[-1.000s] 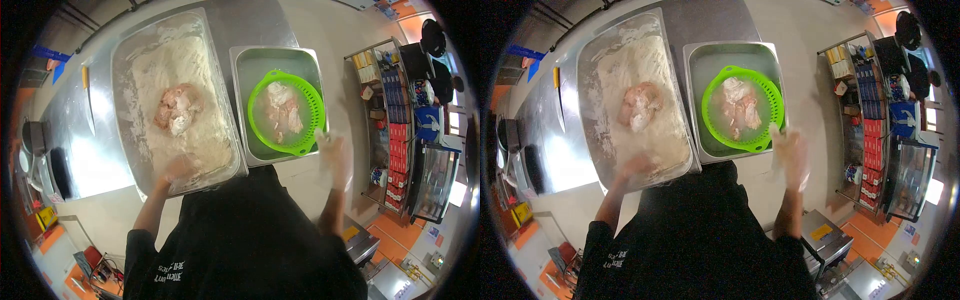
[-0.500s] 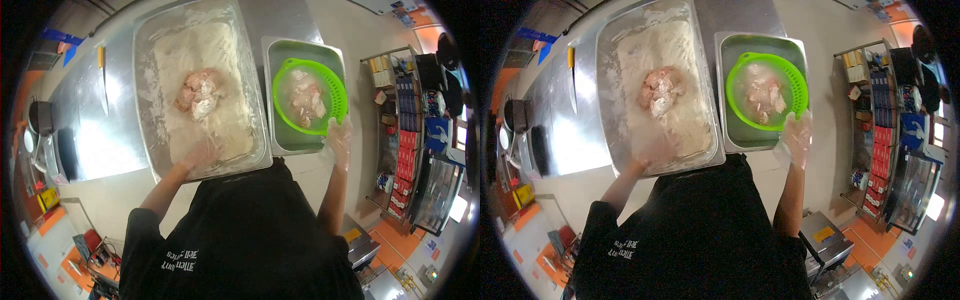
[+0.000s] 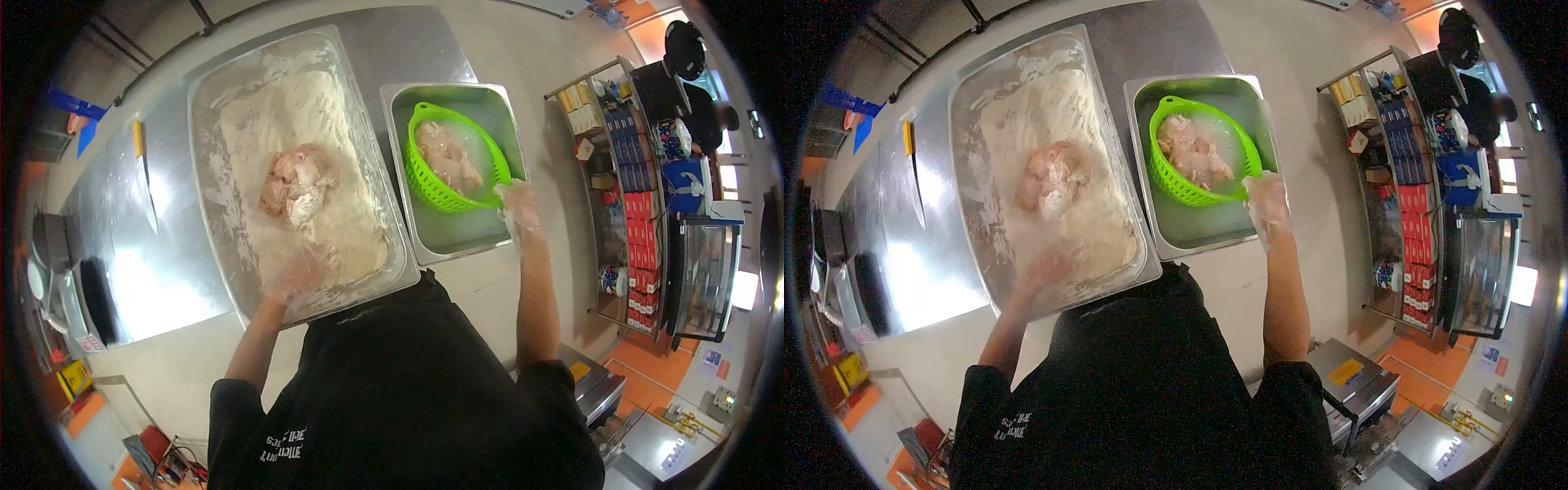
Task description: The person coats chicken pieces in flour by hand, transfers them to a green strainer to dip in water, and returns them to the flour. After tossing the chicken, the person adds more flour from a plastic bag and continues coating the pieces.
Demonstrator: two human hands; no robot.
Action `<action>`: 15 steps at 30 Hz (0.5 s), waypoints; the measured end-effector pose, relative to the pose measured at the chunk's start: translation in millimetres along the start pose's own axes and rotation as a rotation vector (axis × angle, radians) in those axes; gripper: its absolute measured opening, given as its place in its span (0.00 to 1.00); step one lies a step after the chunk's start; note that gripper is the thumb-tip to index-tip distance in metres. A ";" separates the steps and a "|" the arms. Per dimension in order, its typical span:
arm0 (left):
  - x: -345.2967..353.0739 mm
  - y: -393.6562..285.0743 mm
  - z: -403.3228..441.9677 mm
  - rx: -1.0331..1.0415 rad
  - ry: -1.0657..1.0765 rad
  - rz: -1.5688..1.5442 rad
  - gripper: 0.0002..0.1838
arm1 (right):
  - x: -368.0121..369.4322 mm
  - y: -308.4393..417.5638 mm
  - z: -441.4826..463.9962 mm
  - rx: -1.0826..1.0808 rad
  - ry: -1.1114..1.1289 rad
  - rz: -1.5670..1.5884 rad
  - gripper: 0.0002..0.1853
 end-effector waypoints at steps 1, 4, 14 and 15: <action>1.8 1.9 0.4 -0.049 0.039 0.000 0.16 | -1.6 -2.6 5.5 -0.042 -0.020 0.009 0.11; -1.4 3.3 0.8 -0.163 0.087 -0.193 0.17 | -10.7 -24.8 49.0 -0.228 -0.168 -0.259 0.10; 5.9 8.7 6.9 -0.161 0.228 -0.010 0.16 | -2.5 -5.7 34.4 -0.340 -0.337 -0.807 0.17; 23.7 20.7 2.9 -0.114 0.237 0.046 0.17 | -1.3 -6.2 22.8 -0.427 -0.362 -0.660 0.16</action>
Point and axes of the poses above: each hand's wrist, its own z-axis towards the middle knuckle, its own x-axis out of the palm, y = z × x, the point moved 3 cm from there along z, towards the middle knuckle, and after that the axes turned 3 degrees about -x, right-handed, at the moved point
